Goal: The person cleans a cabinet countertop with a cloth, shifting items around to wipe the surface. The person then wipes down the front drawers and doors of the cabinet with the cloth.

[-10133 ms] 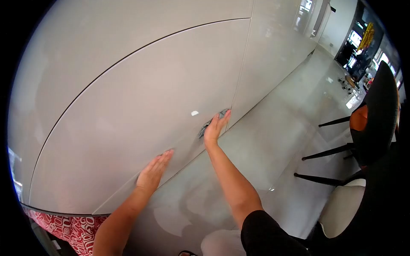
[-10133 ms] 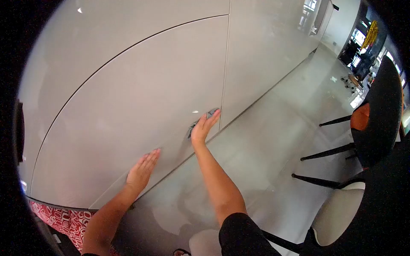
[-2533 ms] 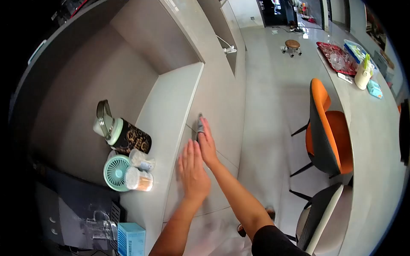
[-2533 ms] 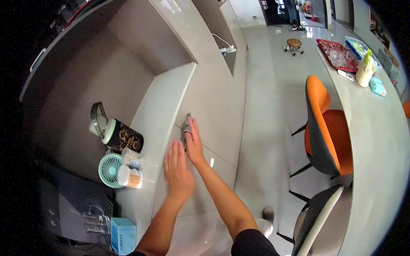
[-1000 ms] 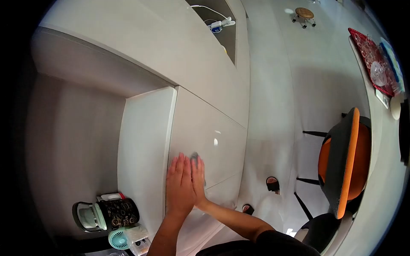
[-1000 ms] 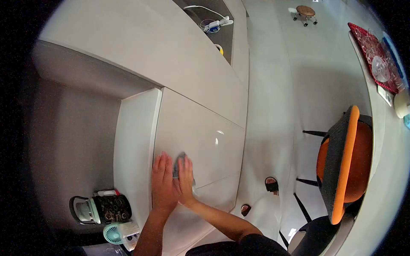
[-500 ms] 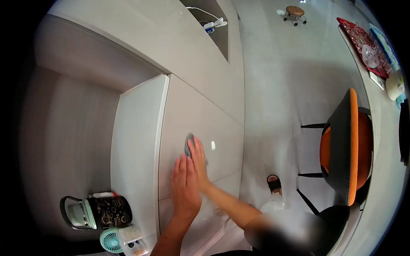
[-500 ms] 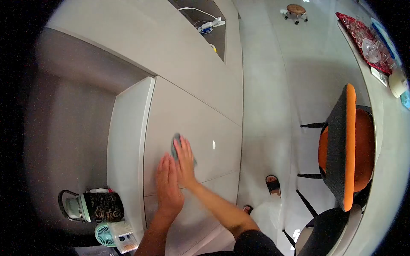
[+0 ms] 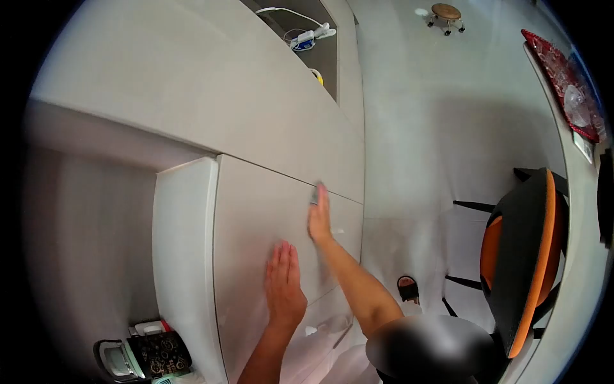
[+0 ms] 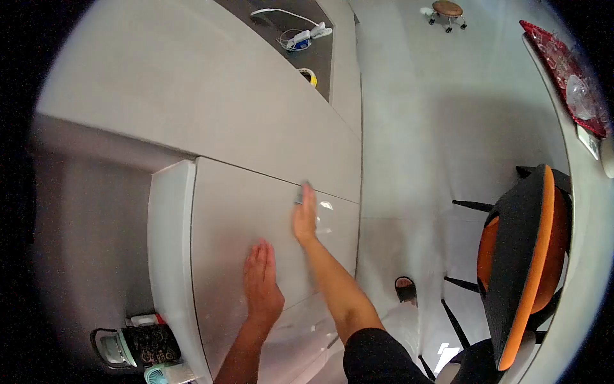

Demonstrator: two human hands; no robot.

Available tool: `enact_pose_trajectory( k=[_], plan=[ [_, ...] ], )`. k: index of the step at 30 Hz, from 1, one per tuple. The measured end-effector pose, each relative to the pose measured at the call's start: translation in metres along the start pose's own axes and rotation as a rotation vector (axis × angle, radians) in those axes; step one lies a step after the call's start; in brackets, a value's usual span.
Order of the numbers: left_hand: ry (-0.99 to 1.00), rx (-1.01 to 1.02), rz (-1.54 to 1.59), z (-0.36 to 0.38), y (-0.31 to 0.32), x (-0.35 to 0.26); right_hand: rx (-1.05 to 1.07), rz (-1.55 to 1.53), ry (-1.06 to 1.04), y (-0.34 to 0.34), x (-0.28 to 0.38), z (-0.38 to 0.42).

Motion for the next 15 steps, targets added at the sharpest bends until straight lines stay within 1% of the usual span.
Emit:
enact_pose_trajectory(
  k=[2,3,5,8,11,12,14,15],
  plan=[
    [0.005,-0.014,-0.02,-0.003,0.013,-0.003,-0.053,0.002,0.157,-0.014,-0.045,0.025],
    [0.0,0.025,-0.017,-0.002,0.022,-0.002,-0.079,0.009,0.237,-0.02,-0.058,0.04],
    [-0.021,0.11,-0.001,0.007,0.037,0.001,-0.025,-0.051,0.291,-0.016,-0.019,0.076],
    [0.011,0.119,0.093,0.018,0.043,-0.001,0.125,-0.073,-0.114,0.001,0.025,0.121],
    [0.048,0.137,0.225,0.032,0.055,-0.006,0.262,-0.121,-0.142,-0.015,0.04,0.118],
    [0.031,0.135,0.215,0.036,0.059,-0.007,0.297,0.025,-0.122,-0.022,0.007,0.115],
    [0.005,0.127,0.196,0.044,0.068,-0.012,0.146,-0.067,0.218,-0.051,-0.071,0.134],
    [0.005,0.126,0.189,0.049,0.073,-0.011,0.062,-0.113,0.376,-0.06,-0.092,0.143]
  ],
)
Point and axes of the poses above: each hand's wrist, its own z-axis away from the middle knuckle, its own y-axis out of the palm, x = y × z, the point moved 3 cm from there along -z, towards the middle knuckle, and after that the axes turned 15 degrees about -z, right-handed, at the moved point
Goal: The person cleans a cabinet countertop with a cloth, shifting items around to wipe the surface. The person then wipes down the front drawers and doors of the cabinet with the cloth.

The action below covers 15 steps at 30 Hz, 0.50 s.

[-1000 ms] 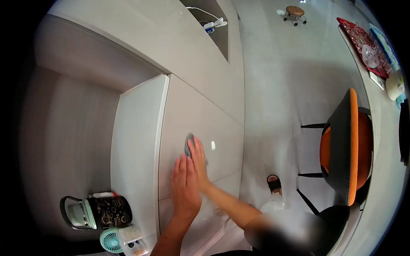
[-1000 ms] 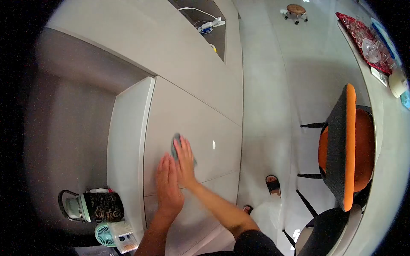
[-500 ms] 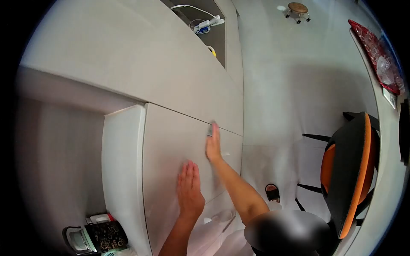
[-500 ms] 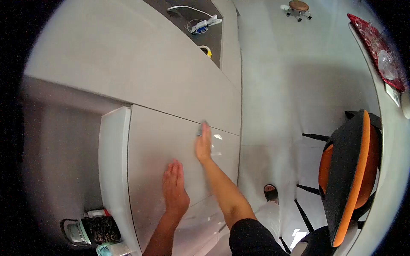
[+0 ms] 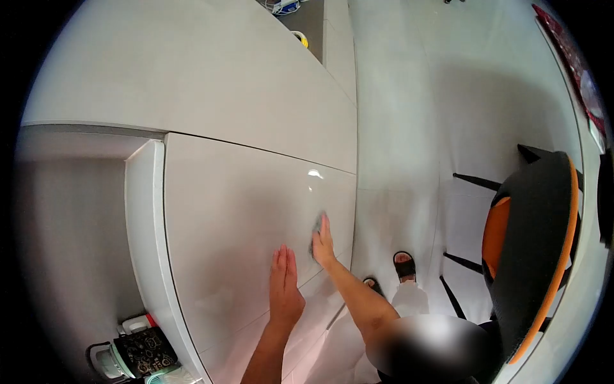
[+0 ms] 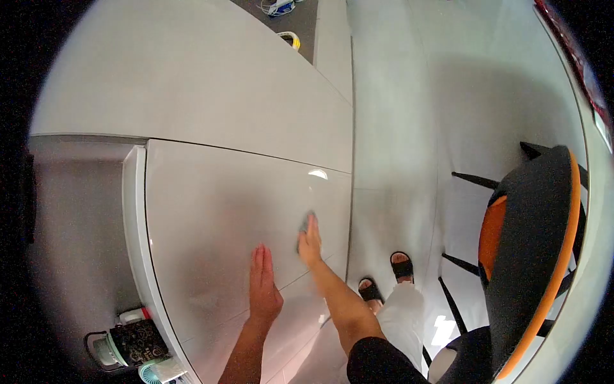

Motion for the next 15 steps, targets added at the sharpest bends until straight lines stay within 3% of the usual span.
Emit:
enact_pose_trajectory(
  k=[3,6,9,11,13,15],
  plan=[
    [0.006,-0.042,0.004,0.013,0.022,0.008,-0.095,0.049,0.076,0.021,-0.036,0.073],
    [-0.004,-0.128,0.065,0.032,0.045,0.014,0.063,0.037,-0.368,0.049,0.045,0.126],
    [-0.029,-0.17,0.085,0.045,0.063,0.012,0.157,0.125,-0.329,0.023,0.006,0.105],
    [-0.037,-0.187,0.044,0.046,0.077,0.005,-0.034,0.011,-0.091,-0.008,-0.063,0.078],
    [-0.003,-0.135,0.012,0.047,0.103,0.005,-0.169,0.033,0.076,-0.016,-0.079,0.052],
    [0.024,-0.125,0.023,0.035,0.13,0.005,-0.056,0.035,-0.208,-0.014,-0.065,0.023]
  ],
)
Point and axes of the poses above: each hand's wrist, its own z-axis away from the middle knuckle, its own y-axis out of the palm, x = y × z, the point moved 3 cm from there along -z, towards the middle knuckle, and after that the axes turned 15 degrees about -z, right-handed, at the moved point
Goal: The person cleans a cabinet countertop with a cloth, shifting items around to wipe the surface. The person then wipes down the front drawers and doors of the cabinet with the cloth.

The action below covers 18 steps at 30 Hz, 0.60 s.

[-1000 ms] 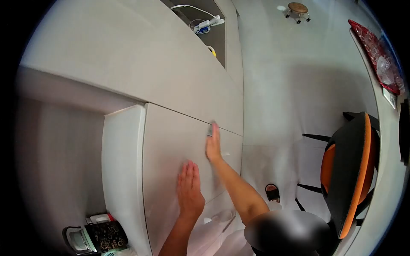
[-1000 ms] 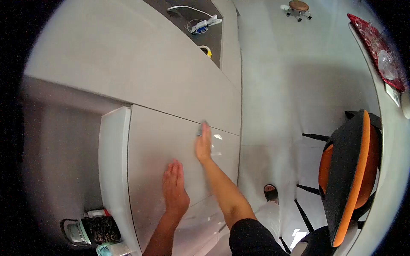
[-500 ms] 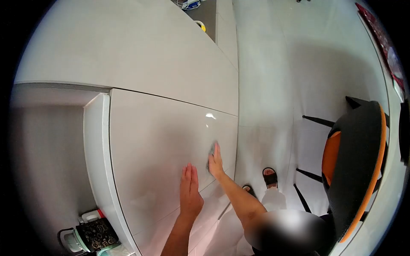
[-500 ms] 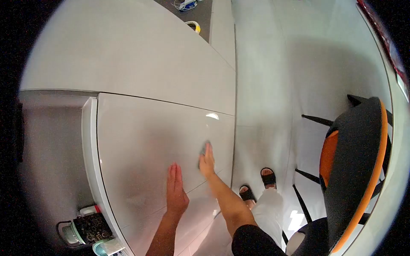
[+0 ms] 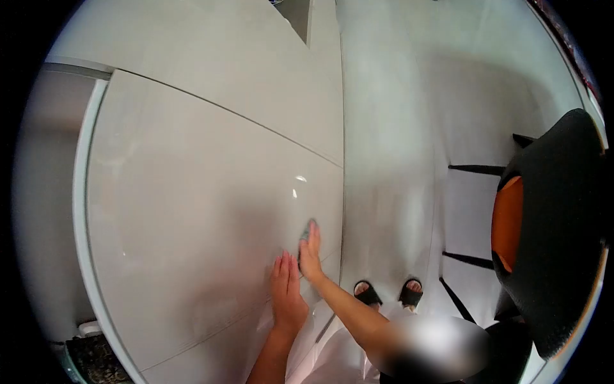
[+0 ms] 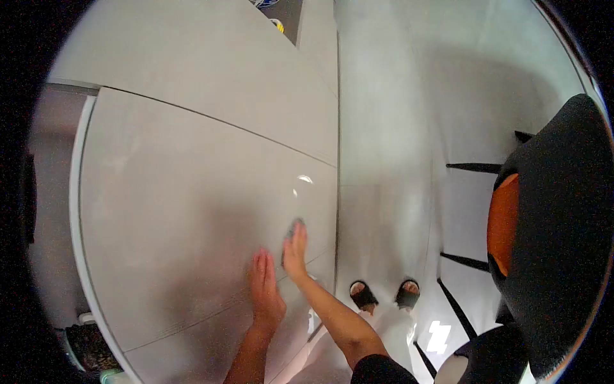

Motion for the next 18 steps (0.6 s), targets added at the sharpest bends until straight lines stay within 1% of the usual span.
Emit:
enact_pose_trajectory(
  k=[1,3,5,6,8,9,10,11,13,14,17,18],
  plan=[
    [0.004,-0.008,0.018,-0.004,0.008,-0.001,0.059,-0.011,-0.137,0.003,0.018,-0.015],
    [0.009,-0.052,0.028,-0.014,0.024,-0.002,0.163,0.004,-0.295,0.012,0.07,-0.06],
    [0.015,-0.13,0.018,-0.029,0.038,-0.002,0.212,0.057,-0.426,0.007,0.054,-0.104],
    [0.017,-0.13,-0.008,-0.031,0.045,-0.003,0.237,0.086,-0.496,0.0,0.041,-0.119],
    [0.016,-0.128,-0.07,-0.038,0.061,-0.004,0.078,-0.012,-0.25,-0.027,-0.022,-0.154],
    [0.011,-0.157,-0.076,-0.041,0.071,0.002,0.0,-0.061,-0.124,-0.035,-0.037,-0.165],
    [0.004,-0.185,-0.079,-0.043,0.078,0.007,-0.002,-0.042,-0.101,-0.039,-0.048,-0.169],
    [-0.007,-0.217,-0.081,-0.046,0.087,0.008,0.039,0.004,-0.19,-0.04,-0.055,-0.175],
    [0.004,-0.286,-0.078,-0.046,0.094,0.001,0.114,0.086,-0.373,-0.025,-0.018,-0.173],
    [0.009,-0.321,-0.079,-0.048,0.099,-0.002,0.229,0.055,-0.57,-0.018,0.01,-0.172],
    [-0.025,-0.368,-0.051,-0.046,0.122,-0.003,0.256,0.117,-0.666,-0.033,-0.022,-0.206],
    [-0.029,-0.372,-0.055,-0.049,0.126,-0.005,0.188,0.086,-0.573,-0.05,-0.051,-0.214]
  ],
)
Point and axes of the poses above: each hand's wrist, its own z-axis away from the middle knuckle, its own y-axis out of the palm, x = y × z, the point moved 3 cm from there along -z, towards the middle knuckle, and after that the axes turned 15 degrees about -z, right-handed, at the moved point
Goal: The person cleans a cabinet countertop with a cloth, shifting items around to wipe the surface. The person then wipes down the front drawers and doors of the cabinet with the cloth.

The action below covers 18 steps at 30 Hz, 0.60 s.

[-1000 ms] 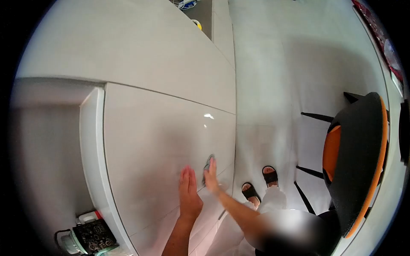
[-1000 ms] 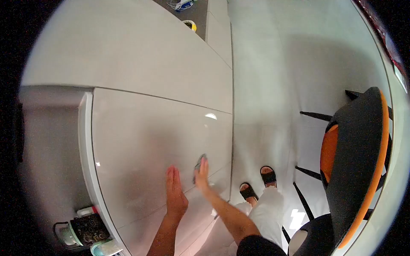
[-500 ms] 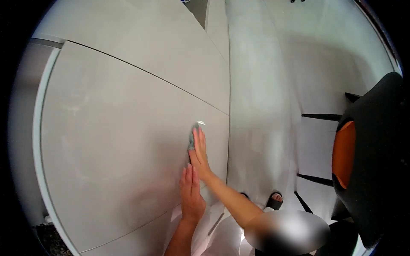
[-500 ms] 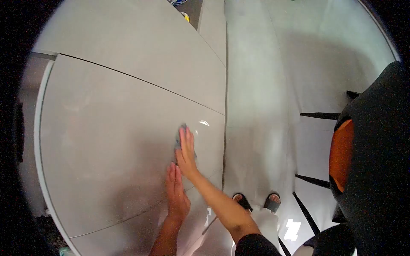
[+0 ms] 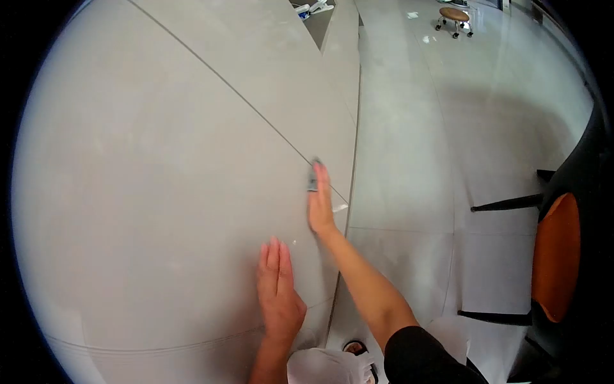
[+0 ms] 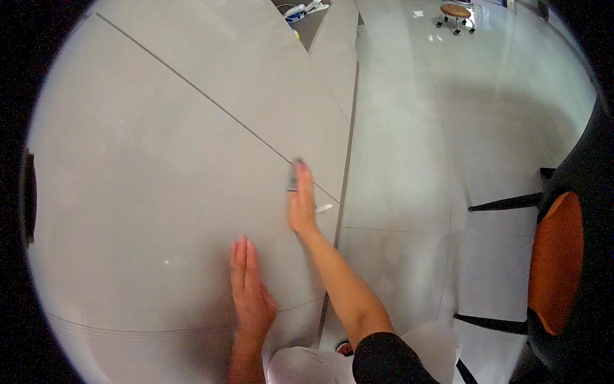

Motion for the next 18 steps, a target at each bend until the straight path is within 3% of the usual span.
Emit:
enact_pose_trajectory(
  k=[3,6,8,11,14,18],
  plan=[
    [0.007,0.022,0.006,0.011,0.009,0.003,-0.231,-0.166,0.557,-0.028,-0.108,0.082],
    [0.012,0.078,0.009,0.012,0.015,0.004,-0.231,-0.006,0.617,-0.009,-0.059,0.103],
    [-0.004,0.094,-0.007,0.019,0.017,0.005,-0.054,0.027,0.152,0.015,0.006,0.093],
    [0.007,0.085,-0.025,0.016,0.015,0.003,0.075,-0.033,-0.097,0.017,0.039,0.053],
    [0.025,0.104,-0.048,0.018,0.018,0.006,-0.047,0.02,0.109,-0.014,-0.059,0.042],
    [0.027,0.075,-0.058,0.032,0.027,0.009,-0.25,-0.08,0.625,-0.056,-0.199,0.112]
  ],
)
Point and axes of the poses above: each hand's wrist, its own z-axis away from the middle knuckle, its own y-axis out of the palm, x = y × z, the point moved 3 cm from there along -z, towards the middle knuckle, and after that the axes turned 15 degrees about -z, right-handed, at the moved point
